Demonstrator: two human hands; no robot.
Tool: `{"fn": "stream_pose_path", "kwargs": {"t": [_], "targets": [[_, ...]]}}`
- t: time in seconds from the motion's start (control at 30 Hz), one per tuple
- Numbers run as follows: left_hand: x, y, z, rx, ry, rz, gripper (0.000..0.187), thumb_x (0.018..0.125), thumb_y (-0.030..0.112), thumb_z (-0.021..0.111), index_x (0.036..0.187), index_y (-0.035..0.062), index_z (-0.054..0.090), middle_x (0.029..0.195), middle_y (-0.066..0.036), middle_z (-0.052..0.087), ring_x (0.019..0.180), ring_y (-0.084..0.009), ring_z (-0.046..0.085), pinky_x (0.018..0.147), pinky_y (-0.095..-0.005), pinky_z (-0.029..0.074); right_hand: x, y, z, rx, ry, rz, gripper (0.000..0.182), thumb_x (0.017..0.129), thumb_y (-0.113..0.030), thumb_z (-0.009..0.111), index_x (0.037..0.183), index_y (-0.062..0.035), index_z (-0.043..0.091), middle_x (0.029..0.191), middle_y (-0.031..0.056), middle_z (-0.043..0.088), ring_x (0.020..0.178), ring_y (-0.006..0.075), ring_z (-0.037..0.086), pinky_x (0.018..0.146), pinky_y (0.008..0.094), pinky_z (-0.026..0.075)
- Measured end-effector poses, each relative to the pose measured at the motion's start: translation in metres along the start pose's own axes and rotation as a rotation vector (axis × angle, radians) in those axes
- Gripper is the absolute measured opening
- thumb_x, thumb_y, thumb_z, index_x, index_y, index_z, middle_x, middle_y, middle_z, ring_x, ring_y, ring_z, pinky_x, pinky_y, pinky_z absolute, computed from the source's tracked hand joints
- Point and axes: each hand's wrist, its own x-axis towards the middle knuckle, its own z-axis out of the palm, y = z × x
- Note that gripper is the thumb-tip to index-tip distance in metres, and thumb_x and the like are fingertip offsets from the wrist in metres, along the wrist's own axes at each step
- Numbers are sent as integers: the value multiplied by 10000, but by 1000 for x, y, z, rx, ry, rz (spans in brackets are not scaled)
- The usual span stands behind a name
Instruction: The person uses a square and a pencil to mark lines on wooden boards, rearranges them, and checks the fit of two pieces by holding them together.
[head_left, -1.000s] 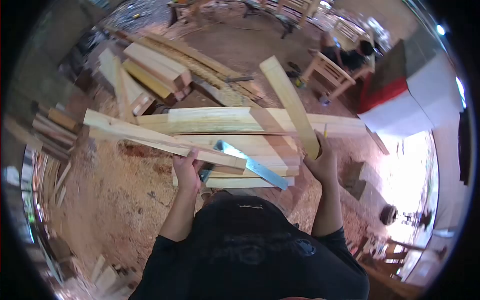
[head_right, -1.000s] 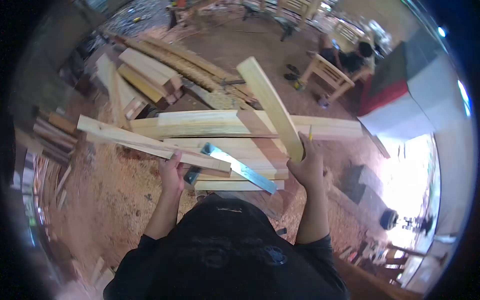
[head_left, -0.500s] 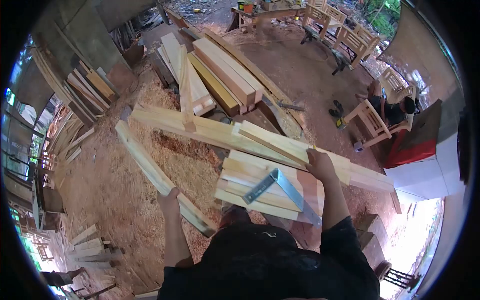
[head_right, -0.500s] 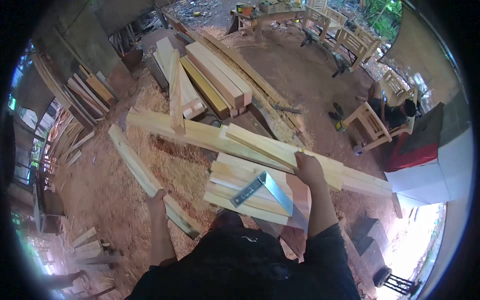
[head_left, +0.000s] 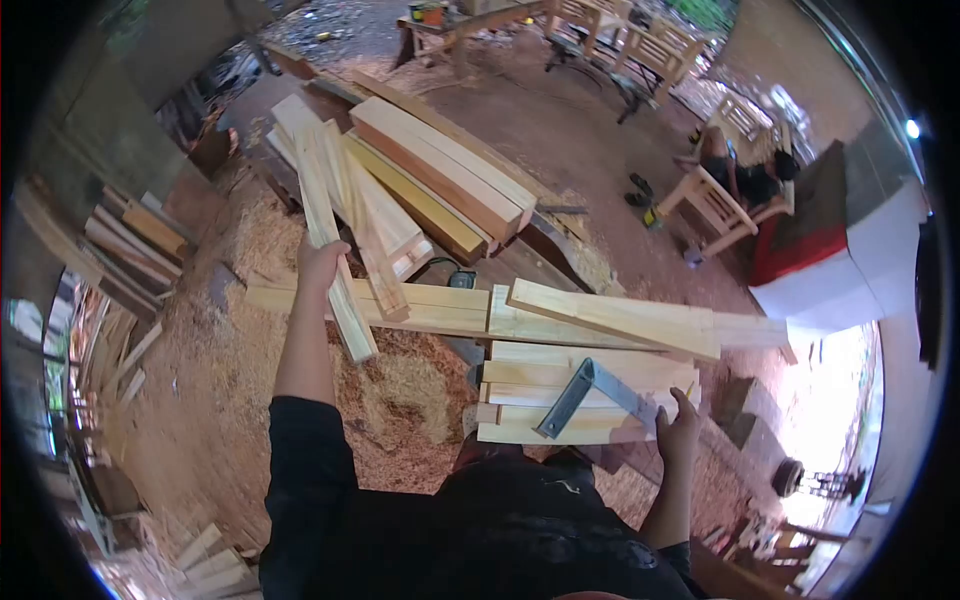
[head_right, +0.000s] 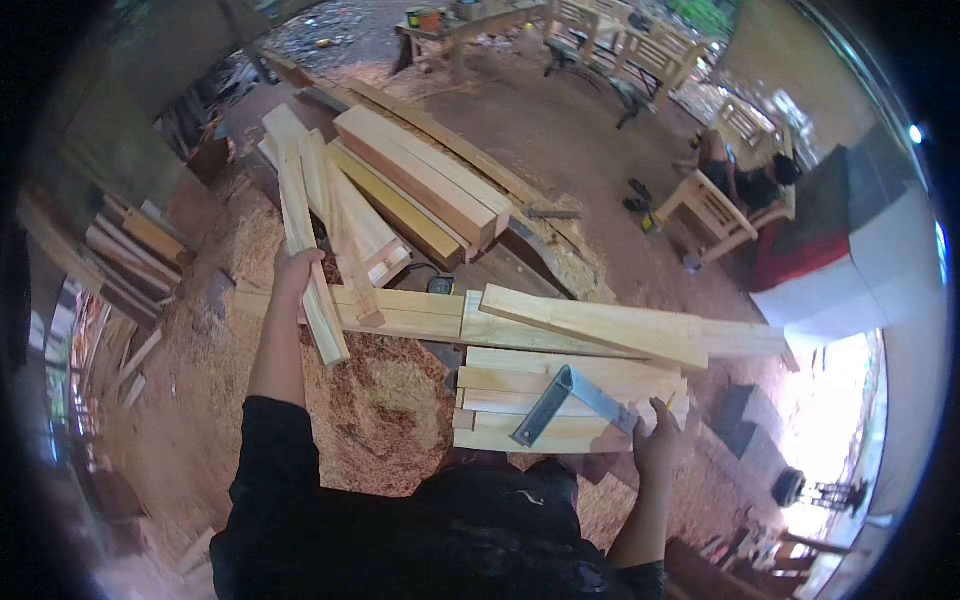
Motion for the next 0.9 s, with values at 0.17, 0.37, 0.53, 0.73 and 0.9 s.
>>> {"fn": "stream_pose_path", "kwargs": {"t": [0.17,0.37,0.53,0.73,0.9], "targets": [[62,-18,26,-101,-41,-63,525,736,-11,729,1245,-50,610,1104,-122,699,980,-233,678,816,-357,563,-46,28,-5,-15,78,80,442,889,-124,718,1318,-25,675,1114,224,741,890,314,708,792,403,552],[87,-19,18,-78,-155,-193,519,805,155,717,1268,-60,624,1160,-139,672,1033,-284,670,917,-398,549,-74,13,-37,-91,131,214,442,881,-155,711,1312,-63,682,898,205,711,770,312,685,722,422,533],[114,-36,-2,-56,-146,-251,519,881,139,686,1357,-40,579,1187,-153,661,1043,-305,674,959,-455,553,-96,-1,-54,-56,81,447,390,870,-171,739,1251,-94,702,1126,218,745,1050,432,701,921,505,563],[106,-29,7,-154,-113,-327,486,934,197,670,1367,-11,592,1264,-173,662,1134,-317,656,988,-448,523,-123,24,-41,-123,118,383,384,871,-196,751,1240,-93,725,998,207,751,869,390,716,821,479,565],[113,-40,-6,-23,-204,-365,546,950,186,677,1430,-49,565,1369,-143,645,1225,-282,625,1058,-402,485,-125,24,-46,-57,123,452,381,871,-184,750,1237,-79,726,1080,191,765,893,381,725,840,469,571]]}}
